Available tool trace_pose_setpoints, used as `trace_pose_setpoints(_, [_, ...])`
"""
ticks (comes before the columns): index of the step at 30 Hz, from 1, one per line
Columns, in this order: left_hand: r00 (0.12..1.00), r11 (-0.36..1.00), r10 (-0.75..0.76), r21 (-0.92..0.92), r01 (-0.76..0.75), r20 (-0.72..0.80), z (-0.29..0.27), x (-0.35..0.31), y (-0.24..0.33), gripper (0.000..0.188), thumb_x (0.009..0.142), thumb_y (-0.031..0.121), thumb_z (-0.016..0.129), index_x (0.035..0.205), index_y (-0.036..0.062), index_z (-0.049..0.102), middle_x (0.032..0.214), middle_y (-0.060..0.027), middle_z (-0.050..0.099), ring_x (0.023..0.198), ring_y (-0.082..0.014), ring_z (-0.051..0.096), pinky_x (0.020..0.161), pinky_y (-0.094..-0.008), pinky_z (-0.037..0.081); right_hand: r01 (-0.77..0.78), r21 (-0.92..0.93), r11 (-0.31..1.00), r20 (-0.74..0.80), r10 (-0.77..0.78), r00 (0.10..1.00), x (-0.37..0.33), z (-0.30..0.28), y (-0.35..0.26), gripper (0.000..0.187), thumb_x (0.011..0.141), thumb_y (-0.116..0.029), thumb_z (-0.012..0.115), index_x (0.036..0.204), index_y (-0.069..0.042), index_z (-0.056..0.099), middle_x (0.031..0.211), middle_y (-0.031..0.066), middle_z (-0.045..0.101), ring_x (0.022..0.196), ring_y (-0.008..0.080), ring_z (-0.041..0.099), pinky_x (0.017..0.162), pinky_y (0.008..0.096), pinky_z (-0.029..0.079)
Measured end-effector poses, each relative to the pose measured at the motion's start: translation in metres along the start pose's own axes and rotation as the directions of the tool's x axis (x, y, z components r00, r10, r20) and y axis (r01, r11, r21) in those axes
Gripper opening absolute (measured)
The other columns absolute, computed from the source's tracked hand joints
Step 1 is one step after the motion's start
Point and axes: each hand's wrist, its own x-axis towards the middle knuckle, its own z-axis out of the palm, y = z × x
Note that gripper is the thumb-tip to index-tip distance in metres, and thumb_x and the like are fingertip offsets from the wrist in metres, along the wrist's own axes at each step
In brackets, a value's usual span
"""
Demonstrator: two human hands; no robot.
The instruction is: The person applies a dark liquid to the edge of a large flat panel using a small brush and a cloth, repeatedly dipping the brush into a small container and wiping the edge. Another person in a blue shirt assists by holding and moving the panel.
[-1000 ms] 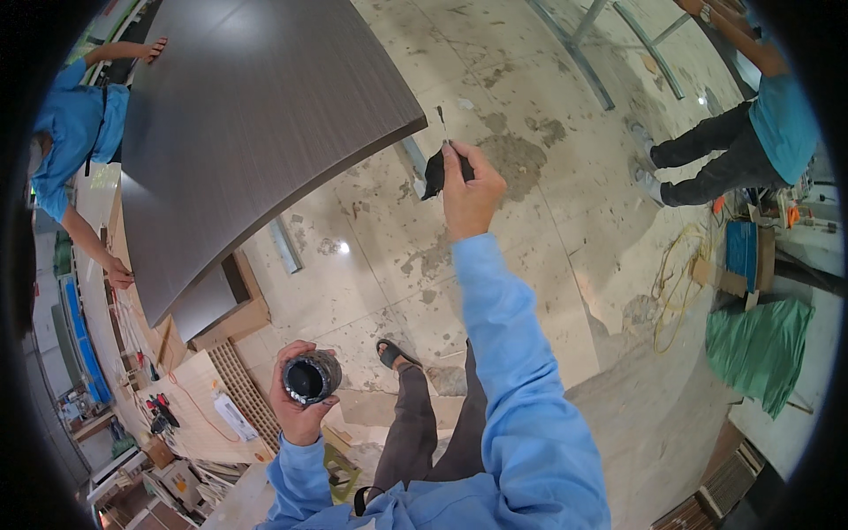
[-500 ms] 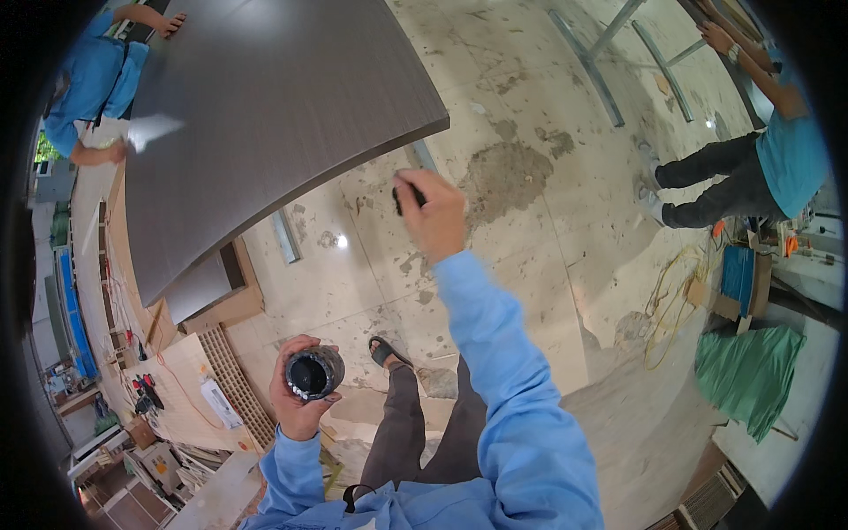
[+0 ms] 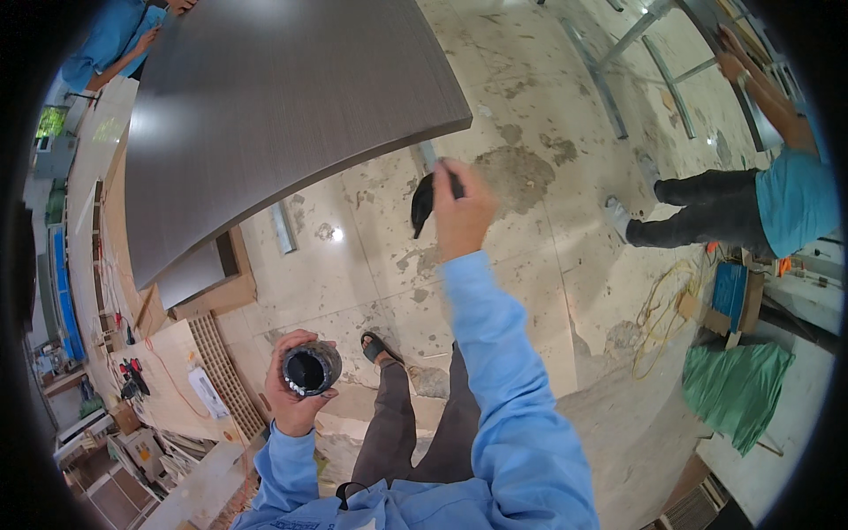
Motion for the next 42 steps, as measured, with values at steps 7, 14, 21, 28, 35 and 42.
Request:
trace_pose_setpoints(7, [1.000,0.999,-0.014,-0.041,0.013,-0.011,-0.002,-0.002,-0.001,0.083,0.068,0.026,0.100,0.134,-0.0006,0.056,0.135,-0.0139,0.053,0.122,-0.0311,0.063,0.106,-0.0471,0.055,0.096,-0.057,0.994,0.173,-0.085,0.981,0.004,0.004,0.002,0.011,0.093,-0.009,0.078,0.099,0.000,0.077,0.094,0.0097,0.079,0.083,0.0146,0.071,0.078,0.0305,0.056])
trace_pose_setpoints(14, [0.998,0.988,-0.060,-0.146,0.058,-0.004,-0.005,-0.004,0.002,0.077,0.070,0.014,0.097,0.135,-0.0013,0.057,0.137,-0.0116,0.054,0.125,-0.0230,0.062,0.108,-0.0352,0.050,0.126,-0.062,0.990,0.141,-0.116,0.983,0.001,0.002,-0.001,0.011,0.091,-0.009,0.079,0.098,0.000,0.077,0.091,0.0127,0.078,0.082,0.0178,0.072,0.078,0.0304,0.056])
trace_pose_setpoints(21, [0.999,0.995,-0.034,-0.096,0.032,-0.020,-0.008,-0.003,-0.003,0.081,0.069,0.024,0.099,0.134,-0.0008,0.056,0.135,-0.0129,0.053,0.123,-0.0287,0.063,0.106,-0.0424,0.054,-0.045,-0.022,0.999,-0.158,0.041,0.987,0.012,-0.002,0.002,0.010,0.092,-0.008,0.076,0.100,-0.002,0.076,0.095,0.0126,0.077,0.086,0.0262,0.074,0.078,0.0354,0.056])
trace_pose_setpoints(28, [1.000,0.992,-0.010,-0.122,0.010,0.000,-0.007,-0.003,-0.003,0.077,0.072,0.013,0.097,0.135,-0.0012,0.056,0.137,-0.0120,0.054,0.125,-0.0249,0.064,0.106,-0.0354,0.052,-0.002,-0.015,1.000,0.072,0.003,0.997,0.004,0.008,0.003,0.016,0.093,-0.014,0.080,0.099,0.000,0.077,0.091,0.0101,0.078,0.082,0.0158,0.071,0.077,0.0309,0.055])
trace_pose_setpoints(35, [1.000,0.991,-0.016,-0.131,0.016,0.007,-0.005,-0.003,-0.001,0.076,0.073,0.012,0.096,0.135,-0.0015,0.055,0.137,-0.0121,0.053,0.125,-0.0259,0.064,0.106,-0.0358,0.052,0.094,0.011,0.995,0.149,-0.095,0.984,-0.002,0.008,-0.001,0.015,0.093,-0.012,0.079,0.101,0.000,0.077,0.090,0.0110,0.078,0.082,0.0168,0.073,0.076,0.0305,0.056])
trace_pose_setpoints(42, [1.000,0.997,0.015,-0.069,-0.015,0.000,-0.007,-0.002,-0.004,0.075,0.070,0.007,0.094,0.134,-0.0011,0.056,0.136,-0.0121,0.053,0.125,-0.0266,0.064,0.107,-0.0363,0.052,0.044,-0.059,0.997,0.047,-0.041,0.998,0.012,-0.001,0.006,0.014,0.093,-0.011,0.079,0.101,0.000,0.078,0.091,0.0084,0.078,0.083,0.0139,0.071,0.077,0.0296,0.056])
